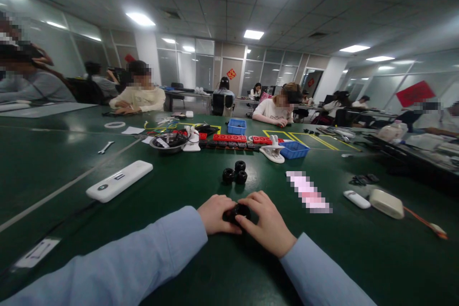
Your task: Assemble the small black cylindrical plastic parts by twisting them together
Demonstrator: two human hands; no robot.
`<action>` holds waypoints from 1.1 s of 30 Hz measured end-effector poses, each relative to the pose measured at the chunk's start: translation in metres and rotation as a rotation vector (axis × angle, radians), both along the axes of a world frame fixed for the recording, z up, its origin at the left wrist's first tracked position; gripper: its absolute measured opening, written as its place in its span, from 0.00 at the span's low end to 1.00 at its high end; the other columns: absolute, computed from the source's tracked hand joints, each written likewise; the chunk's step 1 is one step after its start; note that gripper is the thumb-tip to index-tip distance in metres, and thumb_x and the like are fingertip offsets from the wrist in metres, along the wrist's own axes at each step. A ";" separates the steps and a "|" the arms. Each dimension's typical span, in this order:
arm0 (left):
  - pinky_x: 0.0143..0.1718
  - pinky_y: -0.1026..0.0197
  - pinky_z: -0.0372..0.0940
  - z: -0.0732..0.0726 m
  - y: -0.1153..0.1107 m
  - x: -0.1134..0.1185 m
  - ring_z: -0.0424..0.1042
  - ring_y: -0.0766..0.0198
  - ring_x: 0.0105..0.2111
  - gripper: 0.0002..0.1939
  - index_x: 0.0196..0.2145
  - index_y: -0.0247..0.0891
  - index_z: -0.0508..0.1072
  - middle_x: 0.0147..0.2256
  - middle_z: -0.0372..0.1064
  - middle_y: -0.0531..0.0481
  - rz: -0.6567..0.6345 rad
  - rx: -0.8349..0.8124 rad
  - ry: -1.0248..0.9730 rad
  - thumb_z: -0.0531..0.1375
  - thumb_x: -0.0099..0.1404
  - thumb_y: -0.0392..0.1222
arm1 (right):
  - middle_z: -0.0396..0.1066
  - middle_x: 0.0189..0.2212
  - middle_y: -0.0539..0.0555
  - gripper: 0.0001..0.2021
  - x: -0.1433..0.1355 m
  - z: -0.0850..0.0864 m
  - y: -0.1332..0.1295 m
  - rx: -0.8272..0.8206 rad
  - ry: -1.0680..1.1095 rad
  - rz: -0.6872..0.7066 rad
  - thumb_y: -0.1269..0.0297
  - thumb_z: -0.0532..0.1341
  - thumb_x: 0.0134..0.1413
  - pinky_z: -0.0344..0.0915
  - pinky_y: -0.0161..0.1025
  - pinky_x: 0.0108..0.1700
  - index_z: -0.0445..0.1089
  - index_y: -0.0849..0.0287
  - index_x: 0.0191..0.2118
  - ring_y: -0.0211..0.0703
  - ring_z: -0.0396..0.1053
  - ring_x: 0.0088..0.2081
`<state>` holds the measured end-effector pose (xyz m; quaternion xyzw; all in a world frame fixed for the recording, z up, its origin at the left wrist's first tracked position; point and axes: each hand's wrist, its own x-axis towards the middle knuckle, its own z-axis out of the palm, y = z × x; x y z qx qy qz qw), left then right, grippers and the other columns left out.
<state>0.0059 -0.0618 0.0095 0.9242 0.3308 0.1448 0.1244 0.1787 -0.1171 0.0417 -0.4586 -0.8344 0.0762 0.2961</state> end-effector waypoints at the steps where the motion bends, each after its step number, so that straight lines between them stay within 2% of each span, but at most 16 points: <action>1: 0.31 0.61 0.55 0.000 0.000 0.000 0.65 0.60 0.30 0.22 0.30 0.37 0.69 0.28 0.67 0.52 0.004 0.002 -0.002 0.61 0.50 0.60 | 0.66 0.33 0.55 0.10 0.000 0.000 0.000 -0.001 0.000 0.003 0.68 0.61 0.48 0.62 0.45 0.40 0.70 0.59 0.40 0.46 0.61 0.38; 9: 0.32 0.61 0.56 -0.001 0.000 0.000 0.65 0.61 0.30 0.22 0.28 0.36 0.68 0.27 0.67 0.52 0.019 -0.007 0.001 0.62 0.50 0.60 | 0.67 0.36 0.55 0.13 -0.005 0.005 -0.005 -0.003 -0.046 0.055 0.72 0.56 0.50 0.61 0.44 0.41 0.69 0.59 0.43 0.46 0.61 0.38; 16: 0.31 0.61 0.57 -0.004 0.003 0.000 0.65 0.60 0.29 0.23 0.27 0.36 0.68 0.27 0.66 0.51 0.031 0.010 0.015 0.60 0.50 0.61 | 0.69 0.40 0.55 0.13 -0.008 0.010 -0.010 0.016 -0.094 0.122 0.68 0.56 0.52 0.60 0.44 0.40 0.68 0.58 0.44 0.45 0.60 0.38; 23: 0.30 0.61 0.56 -0.007 0.003 0.000 0.66 0.60 0.30 0.17 0.26 0.37 0.68 0.26 0.66 0.53 0.010 0.056 0.034 0.61 0.51 0.55 | 0.70 0.44 0.53 0.12 -0.010 0.011 -0.015 0.026 -0.104 0.201 0.68 0.55 0.53 0.57 0.45 0.40 0.68 0.57 0.45 0.45 0.60 0.37; 26: 0.30 0.62 0.56 -0.009 0.004 -0.001 0.65 0.62 0.29 0.14 0.24 0.38 0.66 0.26 0.65 0.54 -0.023 0.072 0.024 0.61 0.52 0.52 | 0.72 0.41 0.52 0.10 -0.010 0.010 -0.016 0.043 -0.076 0.250 0.68 0.54 0.54 0.56 0.45 0.39 0.69 0.58 0.42 0.45 0.60 0.35; 29: 0.30 0.63 0.55 -0.011 0.006 -0.001 0.64 0.64 0.28 0.14 0.24 0.37 0.65 0.25 0.64 0.55 -0.037 0.077 0.003 0.61 0.53 0.51 | 0.73 0.33 0.53 0.09 -0.009 0.008 -0.015 0.073 -0.023 0.310 0.68 0.53 0.54 0.56 0.44 0.37 0.70 0.59 0.35 0.44 0.59 0.33; 33: 0.30 0.63 0.54 -0.009 0.005 -0.001 0.63 0.64 0.28 0.16 0.24 0.37 0.65 0.25 0.64 0.54 -0.037 0.033 -0.019 0.61 0.52 0.53 | 0.70 0.23 0.53 0.13 -0.007 0.004 -0.012 0.113 0.021 0.336 0.66 0.50 0.56 0.55 0.42 0.33 0.69 0.60 0.26 0.41 0.57 0.28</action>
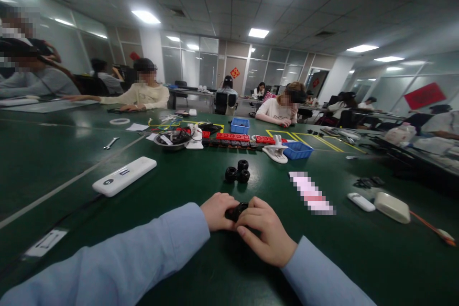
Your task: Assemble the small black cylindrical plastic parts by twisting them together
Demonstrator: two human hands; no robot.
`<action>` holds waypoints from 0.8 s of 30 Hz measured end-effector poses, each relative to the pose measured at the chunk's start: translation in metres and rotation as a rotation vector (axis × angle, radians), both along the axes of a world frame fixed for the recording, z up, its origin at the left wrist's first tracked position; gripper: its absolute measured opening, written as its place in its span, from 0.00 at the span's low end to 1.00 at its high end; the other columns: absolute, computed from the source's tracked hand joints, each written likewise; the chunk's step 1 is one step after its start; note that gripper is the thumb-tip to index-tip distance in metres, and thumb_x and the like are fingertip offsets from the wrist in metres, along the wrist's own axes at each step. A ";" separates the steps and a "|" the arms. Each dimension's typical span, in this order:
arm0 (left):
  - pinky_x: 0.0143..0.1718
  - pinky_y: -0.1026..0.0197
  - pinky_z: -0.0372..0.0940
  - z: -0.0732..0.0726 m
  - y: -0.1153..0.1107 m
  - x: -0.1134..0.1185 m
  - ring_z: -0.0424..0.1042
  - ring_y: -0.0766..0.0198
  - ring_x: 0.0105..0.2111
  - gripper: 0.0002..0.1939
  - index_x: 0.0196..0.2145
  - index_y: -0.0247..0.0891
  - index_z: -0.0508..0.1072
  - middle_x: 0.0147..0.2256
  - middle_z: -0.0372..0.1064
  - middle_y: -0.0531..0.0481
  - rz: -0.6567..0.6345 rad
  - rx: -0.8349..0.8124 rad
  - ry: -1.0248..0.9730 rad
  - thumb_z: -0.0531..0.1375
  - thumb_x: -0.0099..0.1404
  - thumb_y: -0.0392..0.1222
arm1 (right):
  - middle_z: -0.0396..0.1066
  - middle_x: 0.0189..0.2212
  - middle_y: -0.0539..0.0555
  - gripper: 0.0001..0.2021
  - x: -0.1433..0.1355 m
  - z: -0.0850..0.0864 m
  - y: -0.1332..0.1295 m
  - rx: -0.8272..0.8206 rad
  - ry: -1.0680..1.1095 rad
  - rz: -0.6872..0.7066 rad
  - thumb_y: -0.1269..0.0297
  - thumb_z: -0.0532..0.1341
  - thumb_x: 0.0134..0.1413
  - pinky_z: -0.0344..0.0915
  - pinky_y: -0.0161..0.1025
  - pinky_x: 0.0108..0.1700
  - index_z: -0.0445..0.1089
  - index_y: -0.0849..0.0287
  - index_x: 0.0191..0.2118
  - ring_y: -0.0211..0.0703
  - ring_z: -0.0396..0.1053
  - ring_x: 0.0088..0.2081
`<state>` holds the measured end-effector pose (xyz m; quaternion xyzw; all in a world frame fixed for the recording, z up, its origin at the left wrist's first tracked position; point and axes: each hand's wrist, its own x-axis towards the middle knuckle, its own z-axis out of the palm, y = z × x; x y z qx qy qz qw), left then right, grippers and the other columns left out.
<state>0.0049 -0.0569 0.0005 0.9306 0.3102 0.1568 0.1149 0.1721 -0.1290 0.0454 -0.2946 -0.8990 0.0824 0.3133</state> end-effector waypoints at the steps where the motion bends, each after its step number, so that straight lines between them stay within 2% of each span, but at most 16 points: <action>1: 0.30 0.63 0.54 0.001 0.000 0.000 0.62 0.64 0.28 0.17 0.24 0.36 0.65 0.25 0.63 0.54 0.001 -0.013 -0.006 0.61 0.52 0.53 | 0.68 0.22 0.53 0.15 0.000 -0.001 0.001 0.006 -0.003 -0.006 0.66 0.50 0.57 0.55 0.41 0.32 0.67 0.60 0.23 0.41 0.57 0.27; 4: 0.30 0.63 0.53 0.004 -0.001 0.000 0.62 0.64 0.28 0.20 0.24 0.36 0.65 0.25 0.63 0.54 0.004 -0.037 -0.030 0.61 0.51 0.57 | 0.64 0.18 0.52 0.18 0.002 -0.001 0.002 0.027 -0.019 -0.036 0.65 0.48 0.58 0.54 0.40 0.31 0.63 0.59 0.18 0.39 0.55 0.25; 12: 0.31 0.63 0.54 0.007 -0.001 0.000 0.63 0.62 0.30 0.21 0.28 0.36 0.68 0.27 0.66 0.53 0.002 -0.096 -0.028 0.63 0.49 0.58 | 0.62 0.18 0.51 0.21 0.016 -0.006 0.018 0.015 -0.133 -0.217 0.61 0.46 0.61 0.54 0.39 0.31 0.60 0.60 0.18 0.39 0.55 0.25; 15: 0.31 0.62 0.55 0.007 -0.001 -0.001 0.63 0.61 0.30 0.21 0.29 0.36 0.68 0.28 0.65 0.52 0.011 -0.108 -0.027 0.63 0.50 0.57 | 0.63 0.22 0.52 0.20 0.021 -0.010 0.025 -0.031 -0.135 -0.325 0.61 0.45 0.62 0.57 0.39 0.34 0.62 0.59 0.22 0.40 0.58 0.28; 19: 0.33 0.61 0.55 0.008 -0.002 -0.001 0.64 0.61 0.31 0.21 0.28 0.35 0.68 0.28 0.65 0.52 0.012 -0.108 -0.007 0.63 0.49 0.58 | 0.66 0.32 0.54 0.12 0.025 -0.013 0.031 -0.133 -0.040 -0.455 0.61 0.48 0.61 0.60 0.40 0.39 0.65 0.59 0.34 0.43 0.63 0.36; 24: 0.32 0.61 0.55 0.007 -0.002 -0.001 0.64 0.60 0.31 0.21 0.28 0.36 0.68 0.28 0.66 0.52 0.011 -0.106 -0.008 0.63 0.50 0.58 | 0.66 0.33 0.54 0.09 0.025 -0.010 0.028 -0.139 0.021 -0.461 0.61 0.53 0.57 0.61 0.43 0.41 0.64 0.60 0.37 0.45 0.63 0.38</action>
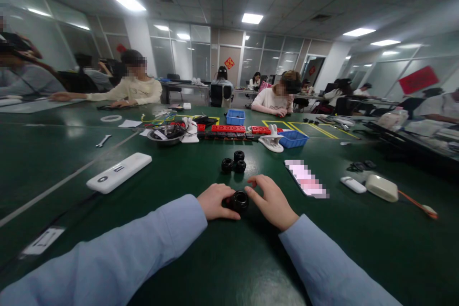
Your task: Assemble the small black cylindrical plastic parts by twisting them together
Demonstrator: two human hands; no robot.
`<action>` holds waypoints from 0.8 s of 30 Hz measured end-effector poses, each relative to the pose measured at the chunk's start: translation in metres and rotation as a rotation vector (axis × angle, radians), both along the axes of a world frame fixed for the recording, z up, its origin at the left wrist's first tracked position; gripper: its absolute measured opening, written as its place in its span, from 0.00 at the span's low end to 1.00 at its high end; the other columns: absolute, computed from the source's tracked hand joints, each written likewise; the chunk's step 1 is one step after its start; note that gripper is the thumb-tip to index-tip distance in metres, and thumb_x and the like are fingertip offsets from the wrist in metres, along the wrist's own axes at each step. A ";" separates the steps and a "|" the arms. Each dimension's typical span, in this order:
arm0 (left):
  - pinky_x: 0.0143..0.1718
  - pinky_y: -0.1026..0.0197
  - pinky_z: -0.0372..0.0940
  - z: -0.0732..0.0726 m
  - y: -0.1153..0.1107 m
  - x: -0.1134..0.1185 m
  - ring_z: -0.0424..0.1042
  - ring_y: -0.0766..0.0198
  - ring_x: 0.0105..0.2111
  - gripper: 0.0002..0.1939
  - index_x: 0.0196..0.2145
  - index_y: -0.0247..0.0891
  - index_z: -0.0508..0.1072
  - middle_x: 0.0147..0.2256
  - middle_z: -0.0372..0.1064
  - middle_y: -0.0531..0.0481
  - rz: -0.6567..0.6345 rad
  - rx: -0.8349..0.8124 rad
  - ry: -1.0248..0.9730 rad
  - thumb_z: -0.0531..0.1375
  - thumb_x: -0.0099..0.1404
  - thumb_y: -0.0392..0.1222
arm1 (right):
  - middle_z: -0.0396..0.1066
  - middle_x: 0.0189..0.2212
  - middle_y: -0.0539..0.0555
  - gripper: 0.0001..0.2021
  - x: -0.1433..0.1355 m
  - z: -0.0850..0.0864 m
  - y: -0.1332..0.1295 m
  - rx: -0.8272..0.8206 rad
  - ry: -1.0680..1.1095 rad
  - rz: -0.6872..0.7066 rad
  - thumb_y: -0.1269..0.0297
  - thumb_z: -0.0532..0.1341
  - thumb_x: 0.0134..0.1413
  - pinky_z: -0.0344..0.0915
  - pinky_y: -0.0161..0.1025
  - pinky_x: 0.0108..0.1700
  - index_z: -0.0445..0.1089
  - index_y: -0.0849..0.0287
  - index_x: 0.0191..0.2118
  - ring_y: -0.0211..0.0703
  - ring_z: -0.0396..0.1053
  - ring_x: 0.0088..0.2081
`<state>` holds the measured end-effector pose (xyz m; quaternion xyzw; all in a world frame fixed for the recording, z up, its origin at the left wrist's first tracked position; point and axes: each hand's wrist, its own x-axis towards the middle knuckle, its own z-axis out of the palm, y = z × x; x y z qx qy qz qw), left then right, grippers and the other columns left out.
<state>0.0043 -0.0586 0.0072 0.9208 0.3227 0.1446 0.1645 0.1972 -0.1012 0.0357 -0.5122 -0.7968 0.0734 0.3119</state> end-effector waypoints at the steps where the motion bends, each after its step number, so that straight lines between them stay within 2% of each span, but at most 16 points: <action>1: 0.32 0.61 0.55 0.000 0.000 0.000 0.64 0.60 0.31 0.21 0.28 0.36 0.68 0.28 0.66 0.52 -0.001 0.004 -0.001 0.62 0.50 0.59 | 0.67 0.33 0.54 0.08 -0.001 0.002 -0.002 0.008 -0.001 0.017 0.61 0.55 0.56 0.61 0.43 0.41 0.65 0.60 0.38 0.45 0.63 0.38; 8: 0.31 0.62 0.54 0.000 0.000 0.000 0.64 0.61 0.31 0.20 0.29 0.36 0.69 0.28 0.66 0.52 -0.014 0.024 -0.006 0.63 0.50 0.57 | 0.68 0.36 0.55 0.12 -0.013 0.009 -0.014 0.028 -0.055 0.130 0.62 0.62 0.49 0.61 0.44 0.42 0.67 0.61 0.39 0.46 0.63 0.40; 24: 0.32 0.61 0.55 -0.001 0.000 0.001 0.65 0.60 0.31 0.21 0.31 0.36 0.70 0.29 0.67 0.52 -0.024 0.044 0.008 0.62 0.51 0.57 | 0.67 0.33 0.54 0.10 -0.016 0.009 -0.014 -0.001 -0.075 0.123 0.64 0.63 0.48 0.62 0.43 0.39 0.68 0.61 0.38 0.45 0.62 0.38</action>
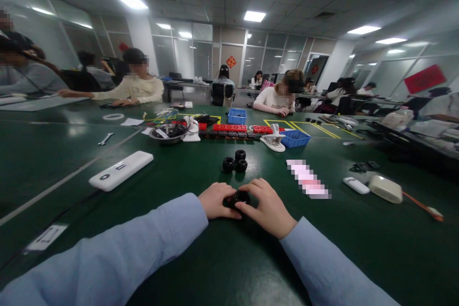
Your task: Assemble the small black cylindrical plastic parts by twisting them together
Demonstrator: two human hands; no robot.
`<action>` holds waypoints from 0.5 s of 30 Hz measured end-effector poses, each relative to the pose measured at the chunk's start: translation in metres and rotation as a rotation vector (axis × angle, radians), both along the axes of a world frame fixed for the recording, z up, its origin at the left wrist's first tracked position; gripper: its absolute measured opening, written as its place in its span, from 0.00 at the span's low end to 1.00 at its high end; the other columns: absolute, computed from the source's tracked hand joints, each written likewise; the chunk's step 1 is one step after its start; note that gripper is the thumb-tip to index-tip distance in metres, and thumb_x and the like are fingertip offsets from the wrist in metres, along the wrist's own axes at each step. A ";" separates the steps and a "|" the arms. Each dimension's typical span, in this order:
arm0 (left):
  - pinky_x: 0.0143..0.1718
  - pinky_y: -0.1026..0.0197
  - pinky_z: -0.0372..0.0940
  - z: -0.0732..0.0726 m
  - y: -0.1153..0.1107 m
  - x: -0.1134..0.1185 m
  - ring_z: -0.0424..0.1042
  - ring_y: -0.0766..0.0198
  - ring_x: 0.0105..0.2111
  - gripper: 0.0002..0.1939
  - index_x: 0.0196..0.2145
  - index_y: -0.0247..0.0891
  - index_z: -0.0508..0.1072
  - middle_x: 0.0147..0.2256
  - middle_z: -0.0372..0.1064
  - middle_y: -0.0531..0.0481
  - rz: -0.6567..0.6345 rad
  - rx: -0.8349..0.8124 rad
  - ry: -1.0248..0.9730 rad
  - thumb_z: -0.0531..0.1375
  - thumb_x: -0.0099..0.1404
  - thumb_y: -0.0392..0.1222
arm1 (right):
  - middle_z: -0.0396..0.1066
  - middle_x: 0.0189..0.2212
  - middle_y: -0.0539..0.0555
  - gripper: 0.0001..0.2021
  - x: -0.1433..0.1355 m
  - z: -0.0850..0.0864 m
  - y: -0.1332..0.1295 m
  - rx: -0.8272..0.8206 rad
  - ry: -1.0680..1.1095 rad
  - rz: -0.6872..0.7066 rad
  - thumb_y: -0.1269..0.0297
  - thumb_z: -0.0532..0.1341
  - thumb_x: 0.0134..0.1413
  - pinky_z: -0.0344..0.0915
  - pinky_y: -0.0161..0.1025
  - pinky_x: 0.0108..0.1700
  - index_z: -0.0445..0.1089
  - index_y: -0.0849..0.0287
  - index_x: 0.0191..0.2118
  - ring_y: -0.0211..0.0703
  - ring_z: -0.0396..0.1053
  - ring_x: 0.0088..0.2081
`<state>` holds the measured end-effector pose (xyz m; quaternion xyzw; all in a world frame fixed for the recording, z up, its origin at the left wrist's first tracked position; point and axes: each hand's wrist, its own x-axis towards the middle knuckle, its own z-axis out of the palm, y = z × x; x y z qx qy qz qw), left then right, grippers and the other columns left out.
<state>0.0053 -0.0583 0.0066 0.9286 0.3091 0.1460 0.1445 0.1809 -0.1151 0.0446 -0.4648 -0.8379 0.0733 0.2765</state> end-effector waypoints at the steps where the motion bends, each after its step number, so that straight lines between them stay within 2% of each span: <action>1: 0.32 0.61 0.55 0.000 0.000 0.000 0.65 0.60 0.31 0.21 0.31 0.36 0.70 0.29 0.67 0.52 0.001 0.000 -0.002 0.62 0.51 0.57 | 0.67 0.33 0.54 0.10 0.000 0.000 0.000 0.000 -0.001 -0.002 0.64 0.63 0.48 0.62 0.43 0.39 0.68 0.61 0.37 0.45 0.62 0.38; 15: 0.31 0.62 0.55 0.001 0.000 0.000 0.65 0.61 0.31 0.21 0.29 0.37 0.69 0.28 0.67 0.53 0.025 0.005 0.003 0.62 0.50 0.60 | 0.66 0.32 0.54 0.10 -0.001 0.000 -0.002 -0.002 0.005 -0.016 0.64 0.63 0.48 0.62 0.42 0.38 0.69 0.60 0.37 0.45 0.62 0.37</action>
